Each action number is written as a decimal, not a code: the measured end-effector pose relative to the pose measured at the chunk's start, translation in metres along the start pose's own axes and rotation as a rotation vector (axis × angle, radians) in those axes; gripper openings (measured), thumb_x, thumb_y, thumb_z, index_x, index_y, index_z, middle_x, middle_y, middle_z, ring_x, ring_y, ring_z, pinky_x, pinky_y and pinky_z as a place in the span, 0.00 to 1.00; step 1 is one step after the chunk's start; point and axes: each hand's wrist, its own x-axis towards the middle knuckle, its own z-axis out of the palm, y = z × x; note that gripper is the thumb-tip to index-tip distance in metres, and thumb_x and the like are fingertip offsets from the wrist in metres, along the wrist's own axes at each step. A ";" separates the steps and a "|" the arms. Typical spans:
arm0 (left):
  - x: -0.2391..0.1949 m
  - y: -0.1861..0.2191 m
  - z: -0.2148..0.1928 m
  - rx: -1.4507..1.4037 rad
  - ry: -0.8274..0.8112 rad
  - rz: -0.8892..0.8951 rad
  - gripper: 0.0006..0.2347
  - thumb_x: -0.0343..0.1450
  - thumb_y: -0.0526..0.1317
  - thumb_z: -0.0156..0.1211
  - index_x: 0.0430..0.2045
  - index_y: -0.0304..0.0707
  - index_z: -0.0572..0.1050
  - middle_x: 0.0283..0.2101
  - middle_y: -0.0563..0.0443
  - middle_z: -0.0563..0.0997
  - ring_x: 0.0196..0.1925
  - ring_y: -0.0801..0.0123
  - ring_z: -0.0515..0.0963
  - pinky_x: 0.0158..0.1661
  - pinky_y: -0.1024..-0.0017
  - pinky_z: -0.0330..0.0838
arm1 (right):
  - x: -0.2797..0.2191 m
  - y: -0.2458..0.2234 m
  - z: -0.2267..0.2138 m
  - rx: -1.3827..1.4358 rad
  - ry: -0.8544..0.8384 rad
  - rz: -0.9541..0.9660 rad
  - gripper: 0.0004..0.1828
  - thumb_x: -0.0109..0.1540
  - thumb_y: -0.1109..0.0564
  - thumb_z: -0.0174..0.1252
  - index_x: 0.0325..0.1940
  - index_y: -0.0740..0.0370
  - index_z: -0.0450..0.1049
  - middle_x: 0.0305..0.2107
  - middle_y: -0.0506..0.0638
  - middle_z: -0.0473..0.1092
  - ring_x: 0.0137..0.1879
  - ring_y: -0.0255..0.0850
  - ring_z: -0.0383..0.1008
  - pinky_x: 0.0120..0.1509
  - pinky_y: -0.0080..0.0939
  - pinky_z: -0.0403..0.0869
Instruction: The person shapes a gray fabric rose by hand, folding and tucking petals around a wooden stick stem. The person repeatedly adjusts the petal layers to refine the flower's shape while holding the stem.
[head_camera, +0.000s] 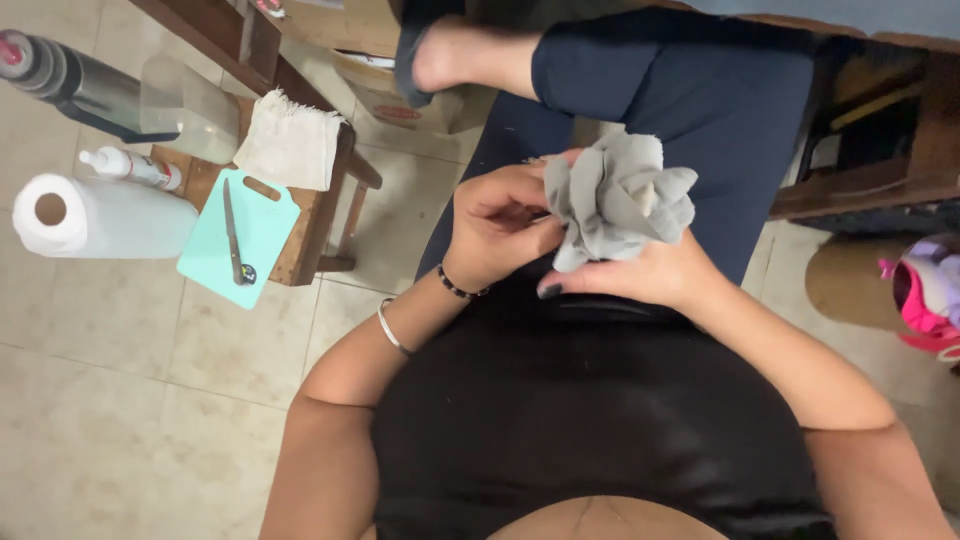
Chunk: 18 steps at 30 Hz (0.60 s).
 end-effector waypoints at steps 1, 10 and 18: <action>-0.005 -0.007 -0.003 0.004 -0.002 -0.012 0.11 0.63 0.21 0.73 0.36 0.18 0.79 0.41 0.31 0.82 0.44 0.55 0.85 0.45 0.57 0.82 | -0.003 0.003 0.001 0.009 0.007 0.006 0.35 0.48 0.49 0.81 0.42 0.78 0.71 0.39 0.72 0.73 0.45 0.64 0.77 0.54 0.63 0.75; -0.019 -0.024 -0.011 0.097 -0.073 0.096 0.09 0.61 0.26 0.77 0.28 0.20 0.80 0.36 0.33 0.83 0.39 0.57 0.86 0.40 0.62 0.82 | -0.031 0.033 0.022 0.197 0.304 -0.029 0.29 0.52 0.54 0.75 0.50 0.72 0.74 0.42 0.63 0.78 0.51 0.54 0.81 0.56 0.54 0.81; -0.017 -0.012 0.003 0.201 -0.040 0.157 0.08 0.61 0.26 0.77 0.24 0.23 0.80 0.34 0.36 0.82 0.34 0.57 0.85 0.38 0.65 0.80 | -0.045 0.057 0.026 -0.018 0.378 -0.188 0.25 0.66 0.43 0.58 0.50 0.70 0.76 0.44 0.60 0.79 0.58 0.60 0.78 0.61 0.56 0.78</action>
